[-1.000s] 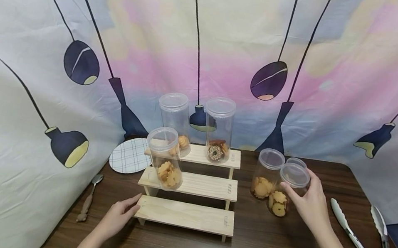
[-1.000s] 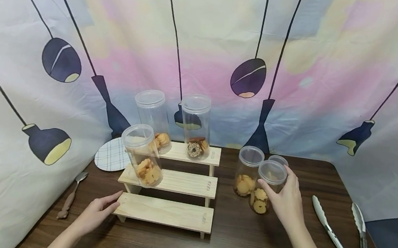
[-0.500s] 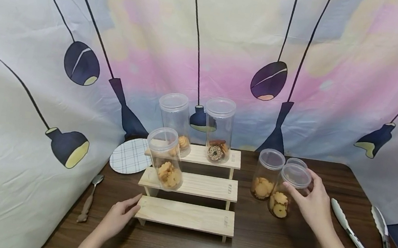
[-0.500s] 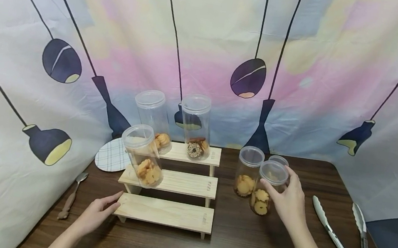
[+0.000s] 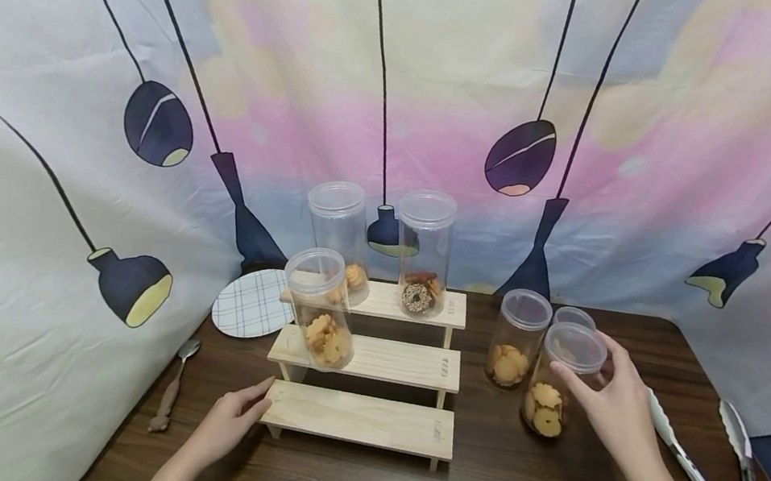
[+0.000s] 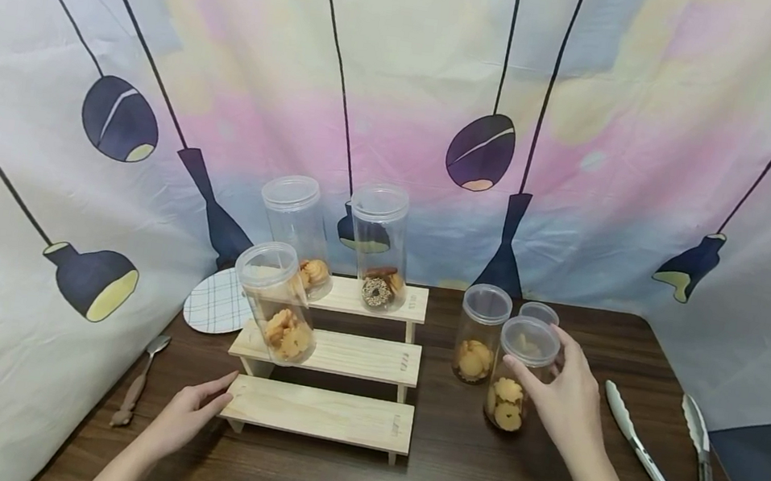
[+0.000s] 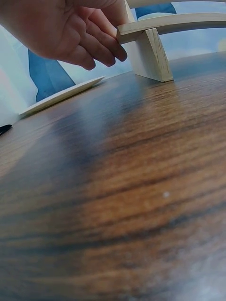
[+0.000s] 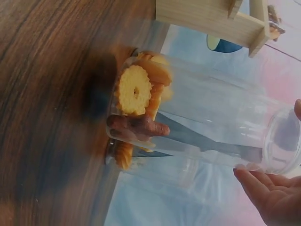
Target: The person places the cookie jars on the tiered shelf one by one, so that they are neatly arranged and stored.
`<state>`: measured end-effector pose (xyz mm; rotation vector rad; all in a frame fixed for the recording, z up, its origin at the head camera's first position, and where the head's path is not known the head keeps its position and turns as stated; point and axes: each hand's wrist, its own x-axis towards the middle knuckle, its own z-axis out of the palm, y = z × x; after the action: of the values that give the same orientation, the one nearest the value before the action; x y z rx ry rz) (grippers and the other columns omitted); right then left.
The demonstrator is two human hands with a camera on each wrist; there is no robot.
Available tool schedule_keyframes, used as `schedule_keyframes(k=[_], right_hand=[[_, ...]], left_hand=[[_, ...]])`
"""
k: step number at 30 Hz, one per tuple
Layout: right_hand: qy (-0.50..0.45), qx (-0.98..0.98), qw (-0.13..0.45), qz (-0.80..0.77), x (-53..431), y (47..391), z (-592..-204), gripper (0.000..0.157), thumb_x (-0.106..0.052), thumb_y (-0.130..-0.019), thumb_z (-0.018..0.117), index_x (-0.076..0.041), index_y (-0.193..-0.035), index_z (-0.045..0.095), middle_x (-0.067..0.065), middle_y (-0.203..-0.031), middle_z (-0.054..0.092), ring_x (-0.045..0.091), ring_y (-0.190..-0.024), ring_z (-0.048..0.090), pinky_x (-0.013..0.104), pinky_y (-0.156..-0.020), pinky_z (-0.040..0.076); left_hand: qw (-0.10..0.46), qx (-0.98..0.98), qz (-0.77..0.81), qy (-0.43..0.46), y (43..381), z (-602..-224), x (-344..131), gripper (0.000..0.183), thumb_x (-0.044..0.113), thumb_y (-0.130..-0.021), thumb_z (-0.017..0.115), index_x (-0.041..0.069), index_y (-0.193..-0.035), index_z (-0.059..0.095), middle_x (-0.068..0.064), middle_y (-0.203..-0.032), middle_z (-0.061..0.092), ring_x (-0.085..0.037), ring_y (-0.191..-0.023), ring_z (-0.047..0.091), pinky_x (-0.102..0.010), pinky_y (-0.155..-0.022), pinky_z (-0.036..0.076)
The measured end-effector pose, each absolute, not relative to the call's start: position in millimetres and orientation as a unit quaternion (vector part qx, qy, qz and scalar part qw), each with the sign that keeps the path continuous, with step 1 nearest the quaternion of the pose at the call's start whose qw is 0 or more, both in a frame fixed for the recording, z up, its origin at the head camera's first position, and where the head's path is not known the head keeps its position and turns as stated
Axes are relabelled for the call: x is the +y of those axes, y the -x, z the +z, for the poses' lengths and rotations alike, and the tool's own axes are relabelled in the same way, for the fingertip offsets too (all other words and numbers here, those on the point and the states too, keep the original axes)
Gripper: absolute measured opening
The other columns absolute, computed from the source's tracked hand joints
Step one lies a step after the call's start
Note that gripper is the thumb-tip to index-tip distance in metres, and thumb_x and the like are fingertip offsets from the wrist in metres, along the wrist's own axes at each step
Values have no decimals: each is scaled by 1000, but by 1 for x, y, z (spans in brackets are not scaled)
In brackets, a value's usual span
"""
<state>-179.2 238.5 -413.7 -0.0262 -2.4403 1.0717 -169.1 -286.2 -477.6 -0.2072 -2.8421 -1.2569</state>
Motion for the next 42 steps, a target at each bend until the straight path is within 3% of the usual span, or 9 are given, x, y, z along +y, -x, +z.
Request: schedule_keyframes(k=[7,10,14,18,23,26,37,42], right_hand=[[0,-891,240,384,233,168,-401,85,-42,-78,79,-5,-144,41,22,-125,54,40,-105,58,48,-82,50],[-2,-888,247,388,229,164,-395,84,-42,-77,81,-9,-144,43,18,-125,55,36,-105,59,23,-81,52],[-13,-879,261,399,224,160,-386,82,-39,-75,83,-16,-144,45,14,-123,56,30,-103,61,-2,-76,36],[-33,-868,277,411,219,158,-376,80,-35,-74,85,-19,-143,47,10,-124,57,25,-103,60,0,-79,37],[-46,-858,295,417,213,156,-367,79,-30,-72,87,-24,-141,49,7,-125,58,-3,-102,55,2,-79,40],[-53,-851,303,425,209,155,-362,78,-27,-72,87,-27,-140,50,7,-126,58,-12,-100,50,3,-79,41],[-79,-830,304,461,188,158,-352,75,-22,-74,86,-34,-139,51,3,-126,58,-7,-101,56,7,-80,45],[-89,-830,297,464,179,161,-348,74,-25,-75,85,-35,-139,50,1,-123,59,7,-103,62,10,-80,47]], left_hand=[[17,-913,-402,70,169,-477,-286,43,19,-99,57,-5,-134,53,-20,-133,54,-34,-122,49,-51,-100,39],[21,-913,-401,72,168,-476,-285,43,19,-99,57,-5,-134,53,-20,-132,54,-34,-122,49,-51,-100,39],[16,-912,-403,71,168,-476,-286,43,20,-99,57,-5,-134,53,-20,-133,53,-34,-122,49,-52,-100,39],[7,-913,-403,66,170,-478,-286,44,21,-99,56,-4,-135,52,-19,-134,53,-33,-123,49,-51,-100,39],[8,-913,-402,69,170,-478,-287,44,20,-99,57,-5,-135,52,-19,-134,53,-33,-123,49,-51,-100,39],[10,-914,-401,67,170,-477,-286,44,19,-99,57,-5,-135,52,-19,-133,53,-33,-122,49,-51,-100,39],[15,-913,-400,71,169,-477,-286,43,20,-99,57,-6,-134,53,-20,-132,54,-34,-121,50,-51,-99,40],[10,-913,-403,66,170,-478,-286,43,19,-99,57,-5,-135,52,-19,-132,54,-33,-122,49,-51,-100,39]])
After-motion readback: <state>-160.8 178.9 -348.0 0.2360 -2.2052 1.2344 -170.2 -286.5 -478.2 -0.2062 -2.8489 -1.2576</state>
